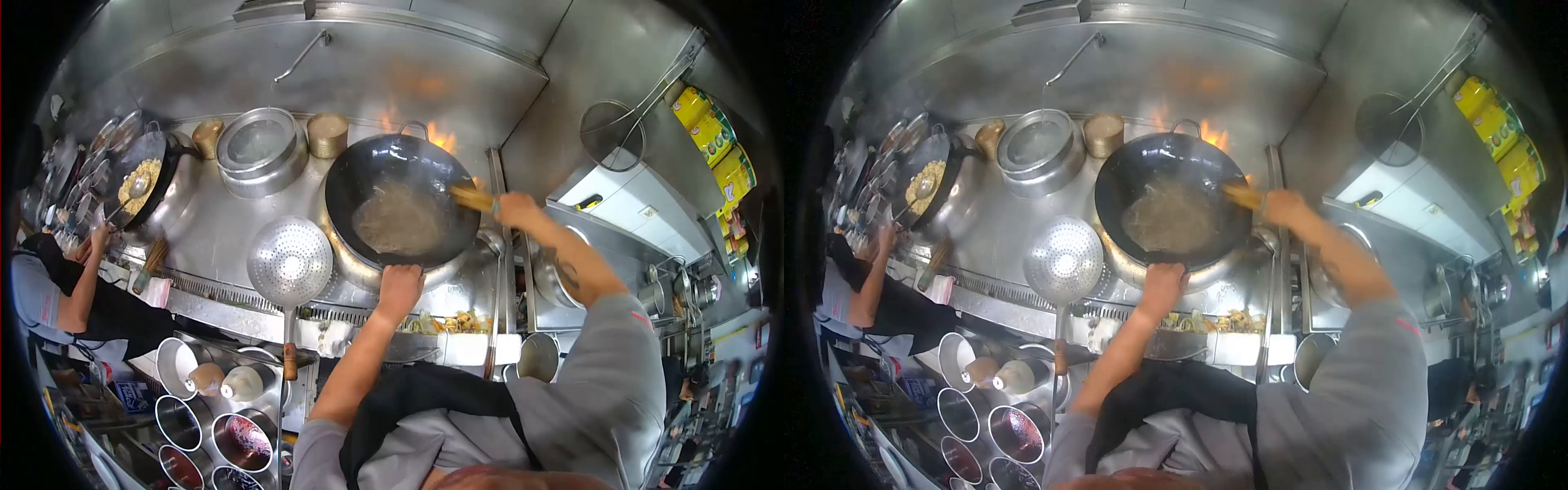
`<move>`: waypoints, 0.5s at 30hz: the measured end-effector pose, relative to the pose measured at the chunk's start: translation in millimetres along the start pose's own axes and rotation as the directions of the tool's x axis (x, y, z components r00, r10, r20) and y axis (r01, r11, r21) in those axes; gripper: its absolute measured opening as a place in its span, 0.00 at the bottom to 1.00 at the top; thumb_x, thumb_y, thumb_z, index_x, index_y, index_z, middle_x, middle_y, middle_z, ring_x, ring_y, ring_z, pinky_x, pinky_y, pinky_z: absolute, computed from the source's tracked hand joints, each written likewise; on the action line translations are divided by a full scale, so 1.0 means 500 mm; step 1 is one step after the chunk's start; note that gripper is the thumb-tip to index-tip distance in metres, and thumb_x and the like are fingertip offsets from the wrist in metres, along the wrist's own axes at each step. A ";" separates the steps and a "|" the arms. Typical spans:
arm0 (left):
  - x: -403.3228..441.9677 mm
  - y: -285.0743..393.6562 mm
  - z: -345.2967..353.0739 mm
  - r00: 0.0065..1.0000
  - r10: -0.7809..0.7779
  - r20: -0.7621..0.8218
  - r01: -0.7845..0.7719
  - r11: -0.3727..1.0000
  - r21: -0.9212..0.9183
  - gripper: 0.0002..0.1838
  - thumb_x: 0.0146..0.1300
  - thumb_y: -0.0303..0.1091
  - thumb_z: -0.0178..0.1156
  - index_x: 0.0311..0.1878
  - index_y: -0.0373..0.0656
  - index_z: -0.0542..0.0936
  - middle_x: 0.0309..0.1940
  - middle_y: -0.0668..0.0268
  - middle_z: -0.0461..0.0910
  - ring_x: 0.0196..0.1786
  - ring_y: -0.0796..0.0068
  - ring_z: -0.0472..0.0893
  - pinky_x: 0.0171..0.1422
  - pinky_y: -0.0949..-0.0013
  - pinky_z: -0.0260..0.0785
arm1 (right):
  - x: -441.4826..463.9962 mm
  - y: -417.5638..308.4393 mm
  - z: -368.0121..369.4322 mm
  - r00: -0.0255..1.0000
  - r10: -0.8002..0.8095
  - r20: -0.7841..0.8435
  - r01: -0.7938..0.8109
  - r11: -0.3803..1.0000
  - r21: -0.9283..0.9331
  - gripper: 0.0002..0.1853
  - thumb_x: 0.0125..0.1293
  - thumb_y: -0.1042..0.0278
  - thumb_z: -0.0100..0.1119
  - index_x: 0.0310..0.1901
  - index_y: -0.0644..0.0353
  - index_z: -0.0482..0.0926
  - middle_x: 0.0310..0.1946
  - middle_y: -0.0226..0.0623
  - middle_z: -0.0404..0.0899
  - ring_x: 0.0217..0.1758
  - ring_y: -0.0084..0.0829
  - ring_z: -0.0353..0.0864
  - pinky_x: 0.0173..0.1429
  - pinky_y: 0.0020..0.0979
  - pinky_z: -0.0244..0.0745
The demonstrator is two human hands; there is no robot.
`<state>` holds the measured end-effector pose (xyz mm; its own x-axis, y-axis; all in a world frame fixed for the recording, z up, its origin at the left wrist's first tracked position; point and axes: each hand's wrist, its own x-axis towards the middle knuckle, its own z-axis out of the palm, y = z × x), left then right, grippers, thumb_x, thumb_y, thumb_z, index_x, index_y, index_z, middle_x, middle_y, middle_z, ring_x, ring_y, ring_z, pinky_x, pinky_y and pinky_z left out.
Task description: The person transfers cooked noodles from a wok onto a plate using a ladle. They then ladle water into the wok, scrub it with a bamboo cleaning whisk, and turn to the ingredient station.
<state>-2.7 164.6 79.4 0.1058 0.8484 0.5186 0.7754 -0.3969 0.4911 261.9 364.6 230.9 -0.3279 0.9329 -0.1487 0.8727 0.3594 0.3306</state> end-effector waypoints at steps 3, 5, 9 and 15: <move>-0.004 0.005 -0.004 1.000 0.007 -0.020 -0.008 0.999 -0.052 0.08 0.55 0.33 0.65 0.27 0.43 0.75 0.25 0.58 0.79 0.33 0.54 0.80 0.42 0.51 0.65 | 0.065 0.023 -0.036 0.982 0.089 -0.167 -0.091 0.996 -0.003 0.20 0.61 0.57 0.58 0.51 0.58 0.78 0.39 0.48 0.84 0.44 0.48 0.85 0.49 0.47 0.80; 0.009 -0.005 -0.004 0.999 0.018 -0.035 -0.019 0.999 -0.039 0.08 0.55 0.33 0.65 0.27 0.43 0.75 0.25 0.58 0.79 0.33 0.54 0.80 0.42 0.52 0.65 | 0.056 0.019 -0.047 0.980 0.049 -0.195 -0.058 0.997 -0.041 0.23 0.61 0.56 0.60 0.55 0.58 0.75 0.38 0.47 0.84 0.45 0.48 0.84 0.47 0.46 0.80; 0.009 -0.004 -0.004 0.998 0.025 -0.061 -0.028 0.999 -0.046 0.08 0.55 0.33 0.65 0.27 0.42 0.75 0.25 0.58 0.79 0.33 0.54 0.79 0.42 0.52 0.65 | -0.070 -0.010 -0.054 0.989 -0.131 -0.062 0.119 0.978 -0.171 0.25 0.60 0.56 0.62 0.57 0.58 0.73 0.37 0.46 0.84 0.45 0.48 0.84 0.46 0.46 0.80; 0.012 -0.005 -0.002 1.000 0.019 -0.007 -0.019 0.999 -0.028 0.08 0.58 0.35 0.62 0.27 0.43 0.76 0.26 0.60 0.80 0.34 0.58 0.80 0.44 0.55 0.65 | 0.046 0.071 -0.033 0.964 0.036 -0.262 -0.047 0.998 -0.034 0.23 0.59 0.57 0.61 0.56 0.54 0.74 0.36 0.46 0.84 0.44 0.48 0.84 0.47 0.47 0.79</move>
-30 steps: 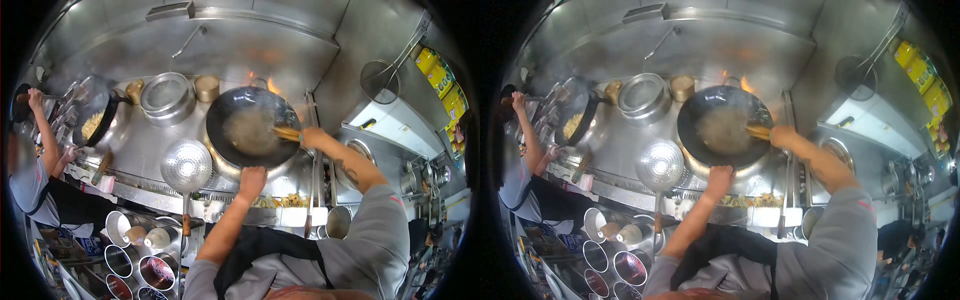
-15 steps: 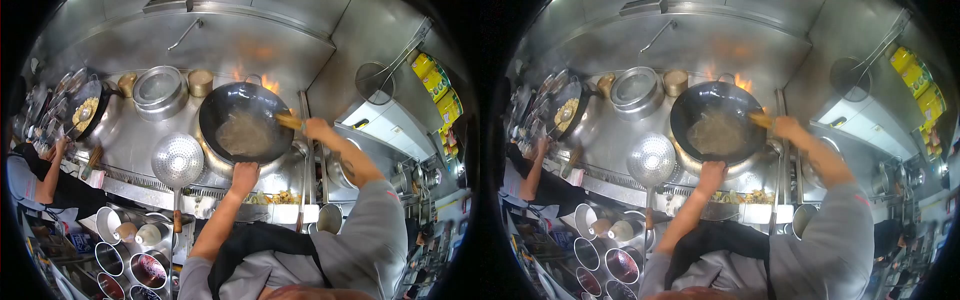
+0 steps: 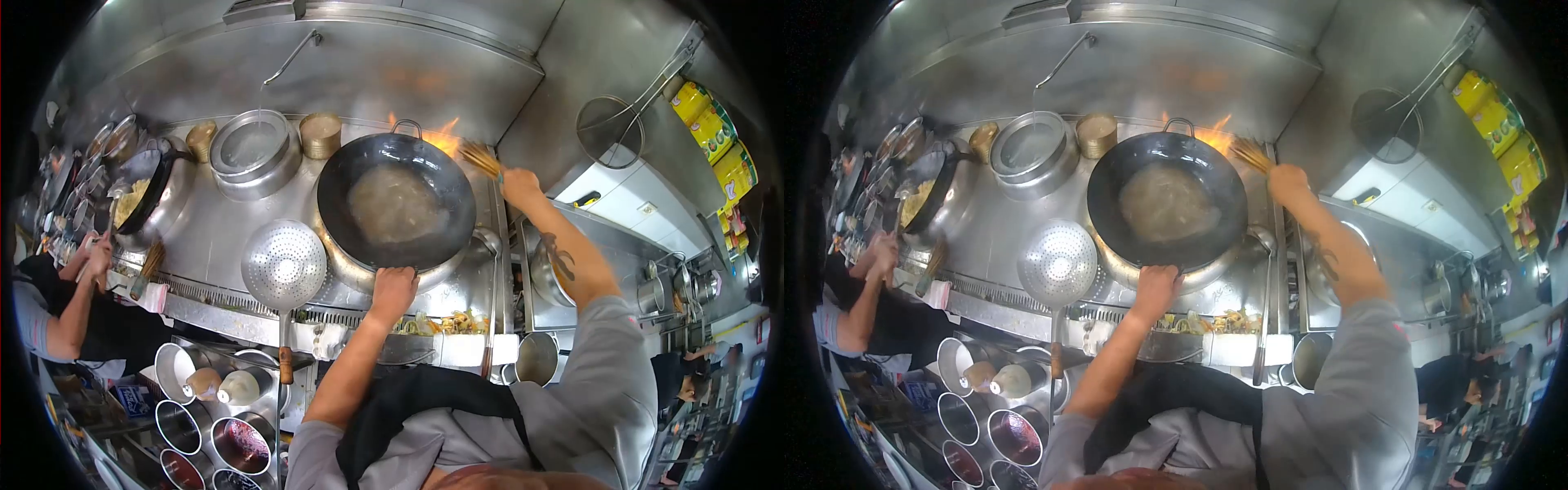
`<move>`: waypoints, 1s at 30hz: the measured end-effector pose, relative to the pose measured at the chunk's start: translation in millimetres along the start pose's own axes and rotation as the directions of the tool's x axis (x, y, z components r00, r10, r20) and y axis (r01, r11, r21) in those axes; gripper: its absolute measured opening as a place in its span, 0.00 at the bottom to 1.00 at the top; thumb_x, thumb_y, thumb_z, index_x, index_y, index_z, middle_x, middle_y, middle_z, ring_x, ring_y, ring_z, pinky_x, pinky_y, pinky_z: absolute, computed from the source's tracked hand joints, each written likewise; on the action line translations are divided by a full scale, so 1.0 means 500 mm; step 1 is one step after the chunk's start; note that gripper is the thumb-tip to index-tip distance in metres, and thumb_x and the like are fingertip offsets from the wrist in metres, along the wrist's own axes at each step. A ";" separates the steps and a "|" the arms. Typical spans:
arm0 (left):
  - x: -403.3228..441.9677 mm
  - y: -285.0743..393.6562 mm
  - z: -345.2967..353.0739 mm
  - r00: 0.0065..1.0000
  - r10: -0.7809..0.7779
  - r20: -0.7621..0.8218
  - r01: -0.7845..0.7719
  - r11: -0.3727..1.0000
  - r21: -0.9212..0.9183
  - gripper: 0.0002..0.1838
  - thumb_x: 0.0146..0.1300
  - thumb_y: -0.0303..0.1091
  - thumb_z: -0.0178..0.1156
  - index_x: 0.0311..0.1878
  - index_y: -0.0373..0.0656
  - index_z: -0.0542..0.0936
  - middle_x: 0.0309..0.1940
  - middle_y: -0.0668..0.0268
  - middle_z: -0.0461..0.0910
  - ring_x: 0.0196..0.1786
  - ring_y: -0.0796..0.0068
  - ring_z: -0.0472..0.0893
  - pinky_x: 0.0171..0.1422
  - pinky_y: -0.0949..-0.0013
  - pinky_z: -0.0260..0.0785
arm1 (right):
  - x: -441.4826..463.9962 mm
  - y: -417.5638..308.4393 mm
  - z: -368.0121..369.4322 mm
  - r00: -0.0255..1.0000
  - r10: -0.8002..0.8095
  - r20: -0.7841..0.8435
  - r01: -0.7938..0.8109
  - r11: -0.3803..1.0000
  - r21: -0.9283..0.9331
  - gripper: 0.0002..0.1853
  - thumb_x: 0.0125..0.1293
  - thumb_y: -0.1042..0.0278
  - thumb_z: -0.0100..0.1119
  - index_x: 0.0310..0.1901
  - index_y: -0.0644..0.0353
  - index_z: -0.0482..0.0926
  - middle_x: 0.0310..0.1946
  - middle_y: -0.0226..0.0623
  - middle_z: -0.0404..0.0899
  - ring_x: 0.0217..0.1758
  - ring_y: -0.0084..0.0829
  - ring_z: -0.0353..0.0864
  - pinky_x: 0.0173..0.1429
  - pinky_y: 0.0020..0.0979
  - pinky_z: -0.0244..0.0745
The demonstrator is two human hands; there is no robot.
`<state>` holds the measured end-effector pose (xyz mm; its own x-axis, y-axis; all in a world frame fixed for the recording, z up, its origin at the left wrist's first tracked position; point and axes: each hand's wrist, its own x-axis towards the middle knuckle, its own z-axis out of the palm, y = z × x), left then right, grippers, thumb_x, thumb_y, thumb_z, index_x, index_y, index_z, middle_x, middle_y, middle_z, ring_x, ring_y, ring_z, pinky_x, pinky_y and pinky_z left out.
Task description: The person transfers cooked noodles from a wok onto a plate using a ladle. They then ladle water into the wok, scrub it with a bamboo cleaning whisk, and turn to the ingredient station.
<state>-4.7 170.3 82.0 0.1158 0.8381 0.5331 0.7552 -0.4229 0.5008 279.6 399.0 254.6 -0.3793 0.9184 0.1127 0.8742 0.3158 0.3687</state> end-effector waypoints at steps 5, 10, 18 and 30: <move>0.006 0.008 -0.013 0.999 0.013 -0.044 -0.015 0.999 -0.034 0.09 0.56 0.33 0.64 0.25 0.42 0.75 0.23 0.58 0.78 0.31 0.53 0.79 0.40 0.51 0.64 | 0.051 -0.128 -0.090 0.980 -0.048 -0.195 0.080 0.984 0.158 0.20 0.61 0.56 0.57 0.53 0.56 0.78 0.37 0.49 0.84 0.42 0.48 0.84 0.48 0.47 0.78; 0.008 0.010 -0.012 1.000 -0.004 -0.028 0.004 1.000 -0.012 0.10 0.58 0.34 0.63 0.26 0.42 0.75 0.23 0.58 0.78 0.32 0.54 0.79 0.41 0.52 0.64 | 0.194 -0.379 0.014 0.993 -0.112 -0.041 0.116 0.825 0.552 0.16 0.58 0.57 0.59 0.44 0.59 0.82 0.37 0.51 0.84 0.42 0.51 0.84 0.48 0.49 0.77; 0.000 0.013 -0.019 1.000 -0.015 -0.012 0.015 1.000 -0.009 0.09 0.59 0.36 0.62 0.27 0.43 0.77 0.26 0.59 0.80 0.33 0.57 0.80 0.44 0.54 0.65 | -0.172 -0.360 -0.029 0.865 -0.462 0.195 0.339 0.825 0.452 0.20 0.59 0.56 0.59 0.52 0.53 0.80 0.35 0.50 0.84 0.40 0.53 0.84 0.47 0.50 0.78; -0.003 0.005 -0.010 1.000 -0.020 -0.019 0.020 0.999 -0.038 0.09 0.58 0.35 0.63 0.26 0.44 0.76 0.27 0.61 0.80 0.34 0.58 0.79 0.43 0.55 0.64 | -0.105 -0.157 0.015 0.951 -0.174 0.257 0.172 0.985 0.030 0.23 0.60 0.57 0.58 0.55 0.59 0.76 0.40 0.49 0.84 0.46 0.47 0.85 0.51 0.43 0.79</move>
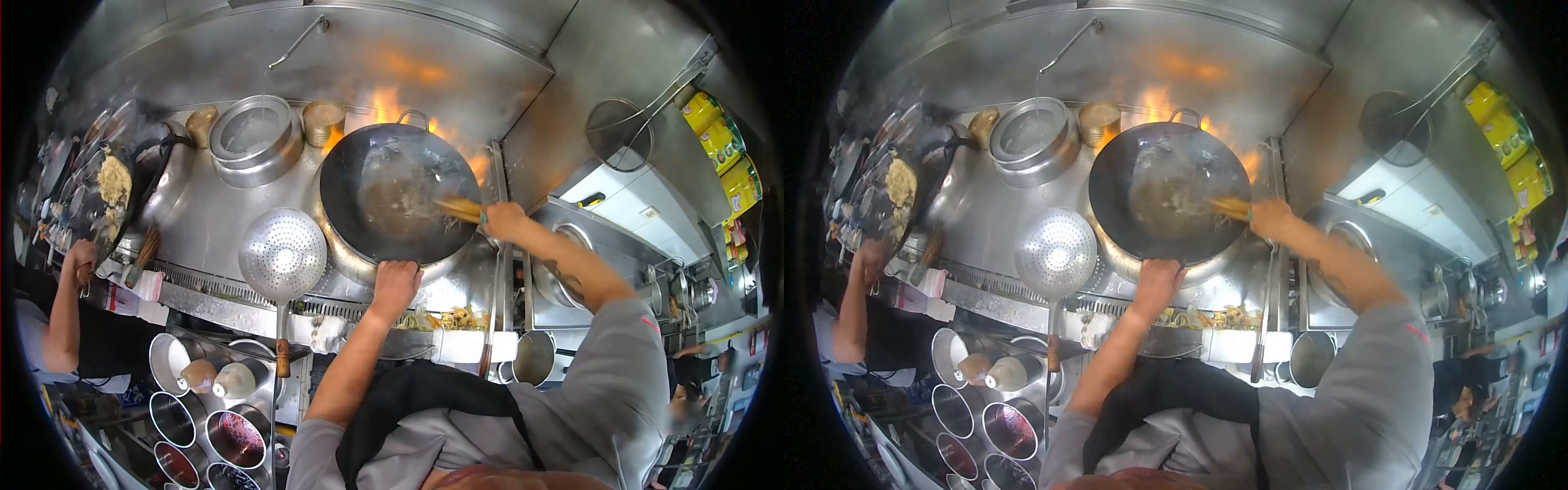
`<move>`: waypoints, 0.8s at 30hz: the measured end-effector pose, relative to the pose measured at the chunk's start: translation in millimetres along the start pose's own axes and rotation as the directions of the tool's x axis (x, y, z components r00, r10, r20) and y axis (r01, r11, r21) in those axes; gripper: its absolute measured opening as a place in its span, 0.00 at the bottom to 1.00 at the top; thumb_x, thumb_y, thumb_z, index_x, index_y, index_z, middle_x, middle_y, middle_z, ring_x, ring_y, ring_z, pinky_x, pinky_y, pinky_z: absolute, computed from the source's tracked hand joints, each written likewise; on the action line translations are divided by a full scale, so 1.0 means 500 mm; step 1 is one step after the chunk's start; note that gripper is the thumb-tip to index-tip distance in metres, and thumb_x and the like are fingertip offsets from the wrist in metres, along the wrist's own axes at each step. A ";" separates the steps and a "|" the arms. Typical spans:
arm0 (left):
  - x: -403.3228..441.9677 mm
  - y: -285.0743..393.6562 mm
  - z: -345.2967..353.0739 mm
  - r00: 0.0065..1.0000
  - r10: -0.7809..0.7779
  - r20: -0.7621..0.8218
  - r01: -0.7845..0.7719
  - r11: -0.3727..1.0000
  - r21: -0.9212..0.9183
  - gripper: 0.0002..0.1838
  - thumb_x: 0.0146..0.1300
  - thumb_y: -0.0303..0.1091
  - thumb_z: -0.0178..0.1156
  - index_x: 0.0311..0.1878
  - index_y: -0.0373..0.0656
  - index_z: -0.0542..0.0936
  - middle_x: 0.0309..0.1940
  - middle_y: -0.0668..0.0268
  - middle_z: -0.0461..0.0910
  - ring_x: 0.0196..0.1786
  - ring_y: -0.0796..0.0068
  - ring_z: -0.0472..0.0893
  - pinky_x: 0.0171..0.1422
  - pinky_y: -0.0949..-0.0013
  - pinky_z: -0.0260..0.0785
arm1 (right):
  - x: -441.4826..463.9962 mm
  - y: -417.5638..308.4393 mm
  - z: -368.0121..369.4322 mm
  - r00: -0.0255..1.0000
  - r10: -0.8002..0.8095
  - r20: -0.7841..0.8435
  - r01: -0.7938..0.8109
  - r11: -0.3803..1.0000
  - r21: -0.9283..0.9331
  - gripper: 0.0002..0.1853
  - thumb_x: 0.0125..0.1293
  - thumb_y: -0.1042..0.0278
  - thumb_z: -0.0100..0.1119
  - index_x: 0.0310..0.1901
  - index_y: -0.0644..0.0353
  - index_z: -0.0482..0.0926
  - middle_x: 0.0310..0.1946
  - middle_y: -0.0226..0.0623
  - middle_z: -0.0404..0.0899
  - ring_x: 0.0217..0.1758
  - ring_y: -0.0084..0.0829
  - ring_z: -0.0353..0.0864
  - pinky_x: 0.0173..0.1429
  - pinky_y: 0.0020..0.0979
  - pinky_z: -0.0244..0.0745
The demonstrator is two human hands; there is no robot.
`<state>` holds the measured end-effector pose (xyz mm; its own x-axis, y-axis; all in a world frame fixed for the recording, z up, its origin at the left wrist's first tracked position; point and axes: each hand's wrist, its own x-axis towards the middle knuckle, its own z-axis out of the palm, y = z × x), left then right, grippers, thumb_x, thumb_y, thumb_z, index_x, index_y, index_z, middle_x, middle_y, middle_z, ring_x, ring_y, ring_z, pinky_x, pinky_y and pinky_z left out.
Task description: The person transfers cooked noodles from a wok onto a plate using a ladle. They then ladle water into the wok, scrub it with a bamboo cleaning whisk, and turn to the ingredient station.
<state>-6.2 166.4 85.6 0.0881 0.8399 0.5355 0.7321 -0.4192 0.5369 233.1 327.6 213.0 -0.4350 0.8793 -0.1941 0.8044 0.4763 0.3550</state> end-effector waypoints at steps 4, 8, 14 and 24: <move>0.003 -0.007 0.011 1.000 0.010 -0.016 -0.010 1.000 0.005 0.09 0.58 0.35 0.63 0.26 0.43 0.76 0.25 0.60 0.80 0.33 0.57 0.79 0.43 0.54 0.64 | 0.295 -0.034 0.032 0.958 0.110 -0.264 -0.025 0.952 0.306 0.20 0.59 0.58 0.58 0.51 0.59 0.79 0.39 0.54 0.83 0.45 0.52 0.84 0.51 0.47 0.78; 0.005 0.003 0.039 0.999 0.014 -0.050 -0.013 1.000 0.028 0.09 0.56 0.34 0.64 0.25 0.43 0.76 0.23 0.59 0.78 0.32 0.55 0.79 0.41 0.53 0.64 | 0.257 -0.240 0.043 0.962 0.018 -0.272 0.124 0.859 0.497 0.20 0.57 0.58 0.58 0.48 0.61 0.79 0.37 0.55 0.83 0.43 0.55 0.83 0.49 0.50 0.78; 0.005 0.016 0.004 0.999 -0.032 -0.016 0.033 0.999 0.031 0.09 0.57 0.35 0.64 0.25 0.44 0.76 0.26 0.60 0.81 0.32 0.58 0.79 0.43 0.55 0.64 | 0.010 -0.180 -0.001 0.983 -0.177 -0.056 0.186 0.926 0.330 0.21 0.59 0.58 0.57 0.50 0.62 0.78 0.37 0.54 0.83 0.43 0.51 0.84 0.49 0.49 0.79; 0.003 -0.002 -0.005 1.000 -0.012 -0.027 0.011 0.999 -0.035 0.09 0.56 0.34 0.66 0.26 0.43 0.77 0.21 0.57 0.78 0.31 0.54 0.78 0.41 0.53 0.64 | 0.076 -0.053 0.042 1.000 0.027 0.008 -0.028 0.982 0.188 0.18 0.59 0.59 0.57 0.46 0.62 0.81 0.40 0.54 0.84 0.44 0.49 0.85 0.51 0.47 0.79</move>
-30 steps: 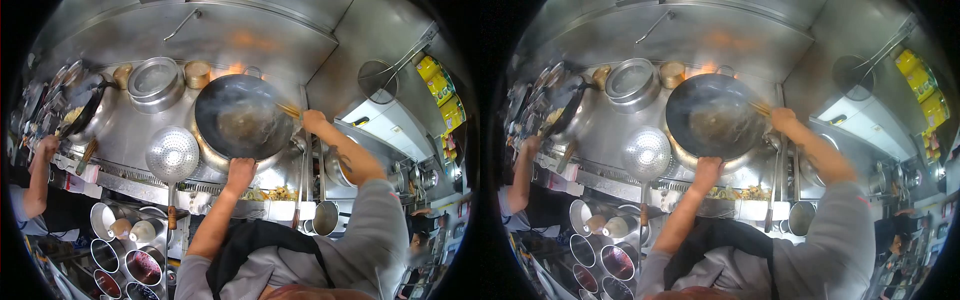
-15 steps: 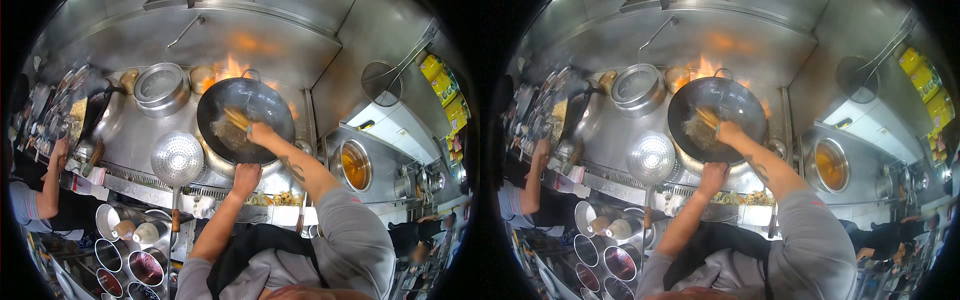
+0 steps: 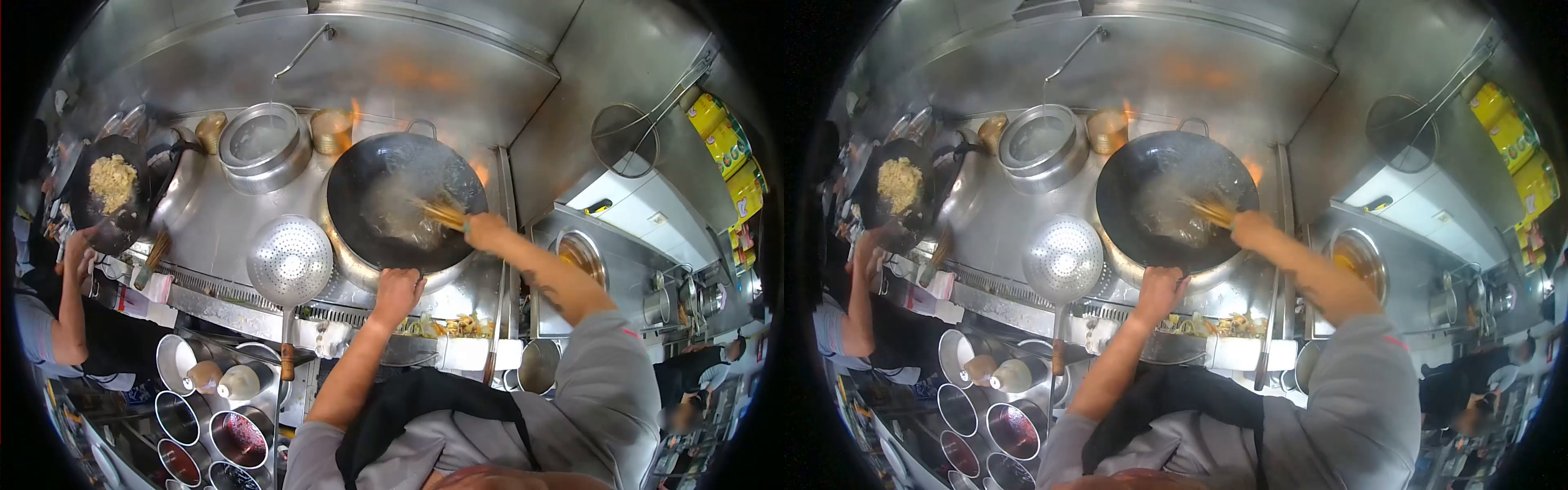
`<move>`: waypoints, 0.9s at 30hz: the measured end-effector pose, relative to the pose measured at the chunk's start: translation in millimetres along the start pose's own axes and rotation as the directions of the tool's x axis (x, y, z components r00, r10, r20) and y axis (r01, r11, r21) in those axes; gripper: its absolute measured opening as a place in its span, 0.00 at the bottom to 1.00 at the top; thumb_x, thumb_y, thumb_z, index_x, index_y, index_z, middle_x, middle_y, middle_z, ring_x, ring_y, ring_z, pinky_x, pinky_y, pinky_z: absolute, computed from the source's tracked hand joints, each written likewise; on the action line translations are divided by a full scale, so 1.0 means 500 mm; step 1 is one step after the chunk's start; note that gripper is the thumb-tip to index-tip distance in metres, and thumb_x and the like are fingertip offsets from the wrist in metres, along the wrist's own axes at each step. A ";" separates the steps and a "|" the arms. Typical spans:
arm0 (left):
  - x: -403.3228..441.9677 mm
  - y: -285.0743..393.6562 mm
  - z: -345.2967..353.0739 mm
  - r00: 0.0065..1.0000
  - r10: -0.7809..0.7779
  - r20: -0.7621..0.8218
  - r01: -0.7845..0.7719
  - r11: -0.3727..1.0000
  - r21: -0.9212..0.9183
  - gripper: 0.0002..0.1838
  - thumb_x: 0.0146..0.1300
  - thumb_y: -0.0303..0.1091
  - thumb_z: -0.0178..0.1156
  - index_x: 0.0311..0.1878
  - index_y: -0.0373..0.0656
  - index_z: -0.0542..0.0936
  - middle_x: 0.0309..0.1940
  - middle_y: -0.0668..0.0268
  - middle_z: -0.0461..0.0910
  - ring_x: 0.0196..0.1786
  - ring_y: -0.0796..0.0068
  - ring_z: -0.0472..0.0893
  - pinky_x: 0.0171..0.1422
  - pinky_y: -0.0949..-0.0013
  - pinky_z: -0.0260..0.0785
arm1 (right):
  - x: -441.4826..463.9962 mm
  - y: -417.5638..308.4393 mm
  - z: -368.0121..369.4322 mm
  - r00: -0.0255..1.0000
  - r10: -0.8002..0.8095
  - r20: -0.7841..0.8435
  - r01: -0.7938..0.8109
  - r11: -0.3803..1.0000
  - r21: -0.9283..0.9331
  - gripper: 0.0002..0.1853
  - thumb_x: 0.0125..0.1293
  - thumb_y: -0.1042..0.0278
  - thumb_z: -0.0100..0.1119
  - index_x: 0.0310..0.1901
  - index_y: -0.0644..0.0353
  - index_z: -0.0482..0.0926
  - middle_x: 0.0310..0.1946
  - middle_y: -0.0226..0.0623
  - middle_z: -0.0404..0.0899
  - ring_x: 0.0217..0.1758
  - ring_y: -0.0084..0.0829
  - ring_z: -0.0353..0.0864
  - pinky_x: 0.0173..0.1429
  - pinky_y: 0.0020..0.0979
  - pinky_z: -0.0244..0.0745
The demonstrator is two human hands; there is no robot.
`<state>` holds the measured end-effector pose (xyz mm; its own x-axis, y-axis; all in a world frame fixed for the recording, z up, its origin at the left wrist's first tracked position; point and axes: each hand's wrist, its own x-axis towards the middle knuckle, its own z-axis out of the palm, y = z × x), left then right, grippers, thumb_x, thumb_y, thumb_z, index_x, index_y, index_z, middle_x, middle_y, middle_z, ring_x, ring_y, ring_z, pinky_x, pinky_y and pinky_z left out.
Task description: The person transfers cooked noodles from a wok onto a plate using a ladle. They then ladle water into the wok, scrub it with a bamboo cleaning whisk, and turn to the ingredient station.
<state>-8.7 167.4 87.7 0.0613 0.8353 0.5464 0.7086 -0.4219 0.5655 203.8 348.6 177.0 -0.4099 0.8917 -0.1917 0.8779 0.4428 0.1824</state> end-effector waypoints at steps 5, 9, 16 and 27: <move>-0.002 0.005 0.000 1.000 0.009 -0.002 -0.009 1.000 0.010 0.10 0.56 0.35 0.65 0.24 0.43 0.75 0.22 0.60 0.79 0.30 0.57 0.79 0.41 0.55 0.64 | 0.029 0.072 -0.098 0.977 0.198 -0.074 -0.192 0.979 0.073 0.21 0.57 0.57 0.61 0.51 0.58 0.79 0.40 0.51 0.84 0.45 0.50 0.84 0.52 0.46 0.78; -0.002 -0.006 0.000 1.000 0.020 -0.008 -0.020 1.000 0.005 0.11 0.56 0.35 0.65 0.24 0.43 0.75 0.23 0.60 0.79 0.30 0.57 0.78 0.41 0.55 0.64 | -0.035 0.046 0.011 0.991 -0.072 -0.116 0.071 0.997 -0.016 0.19 0.58 0.57 0.59 0.49 0.57 0.79 0.40 0.52 0.83 0.45 0.51 0.84 0.49 0.48 0.79; -0.002 -0.010 -0.001 0.999 0.020 0.029 -0.019 0.999 -0.033 0.08 0.56 0.34 0.66 0.26 0.43 0.78 0.23 0.58 0.79 0.31 0.54 0.78 0.42 0.53 0.65 | 0.211 -0.118 -0.064 0.976 -0.069 -0.207 0.134 0.937 0.323 0.19 0.55 0.54 0.62 0.44 0.57 0.81 0.35 0.50 0.84 0.41 0.49 0.84 0.47 0.46 0.79; 0.001 0.001 0.008 1.000 0.017 -0.005 -0.017 1.000 0.008 0.10 0.56 0.35 0.65 0.24 0.43 0.75 0.24 0.59 0.80 0.32 0.56 0.79 0.41 0.53 0.64 | -0.035 -0.024 -0.015 0.983 -0.184 0.027 0.185 0.982 -0.033 0.20 0.57 0.58 0.58 0.51 0.54 0.80 0.36 0.48 0.85 0.40 0.48 0.86 0.47 0.47 0.80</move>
<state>-5.4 169.0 85.6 0.0696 0.8261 0.5592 0.7132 -0.4331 0.5511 198.7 328.6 185.6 -0.5577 0.7922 -0.2478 0.7783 0.6028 0.1754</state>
